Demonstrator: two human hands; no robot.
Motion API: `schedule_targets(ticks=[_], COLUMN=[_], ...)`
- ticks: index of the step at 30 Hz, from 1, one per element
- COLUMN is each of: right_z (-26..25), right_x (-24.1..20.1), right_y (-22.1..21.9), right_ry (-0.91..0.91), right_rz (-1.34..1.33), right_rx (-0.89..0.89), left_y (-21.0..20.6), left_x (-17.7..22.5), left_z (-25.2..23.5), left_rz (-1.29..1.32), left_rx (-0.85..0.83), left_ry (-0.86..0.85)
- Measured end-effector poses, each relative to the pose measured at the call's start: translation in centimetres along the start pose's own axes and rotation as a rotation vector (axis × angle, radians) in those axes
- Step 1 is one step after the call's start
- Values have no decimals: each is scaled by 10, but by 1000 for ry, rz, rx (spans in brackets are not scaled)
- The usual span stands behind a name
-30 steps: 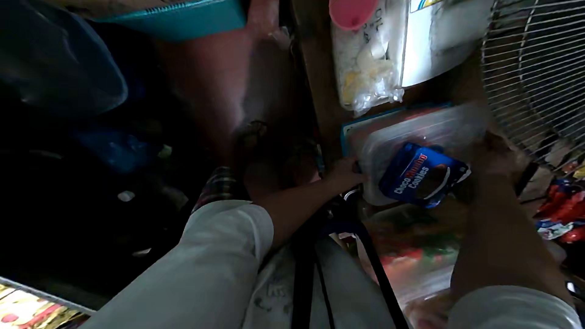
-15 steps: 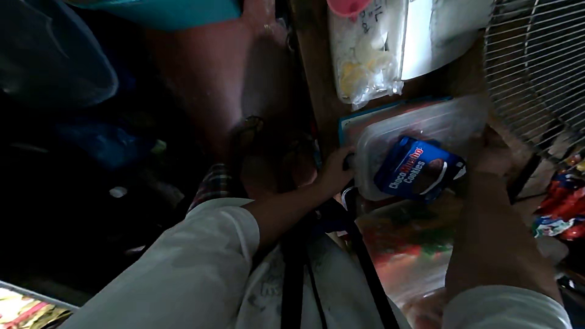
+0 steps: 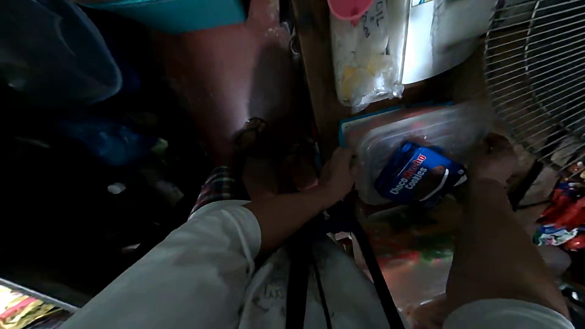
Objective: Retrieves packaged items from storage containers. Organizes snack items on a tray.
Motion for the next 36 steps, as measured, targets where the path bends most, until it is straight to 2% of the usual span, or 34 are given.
schedule_targets(ticks=[4, 10, 19, 24, 29, 36], right_z=[-2, 6, -1, -2, 1, -9], right_x=[-5, -11, -11, 9, 29, 10], right_y=[-1, 11, 8, 5, 13, 5], right_ry=[-54, -30, -68, -60, -84, -78], right_rz=[28, -41, 8, -112, -253, -82], right_rx=[-7, 14, -2, -7, -21, -1], left_y=[2, 8, 5, 1, -6, -3], left_x=[-4, -10, 8, 12, 10, 12], left_z=[-8, -13, -3, 11, 19, 5], left_rz=[58, 107, -149, -168, -197, -158], left_rx=[-53, -97, -108, -68, -115, -77], left_ry=[29, 45, 17, -91, -170, -81])
Point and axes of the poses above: each hand's wrist, its own z-axis away from the middle knuckle, its own y-axis out of the back of the hand, x = y × z, the point moved 2 cm from there along -z, towards the middle knuckle, and after that the axes turned 11 degrees about x, right-handed, at the moved point
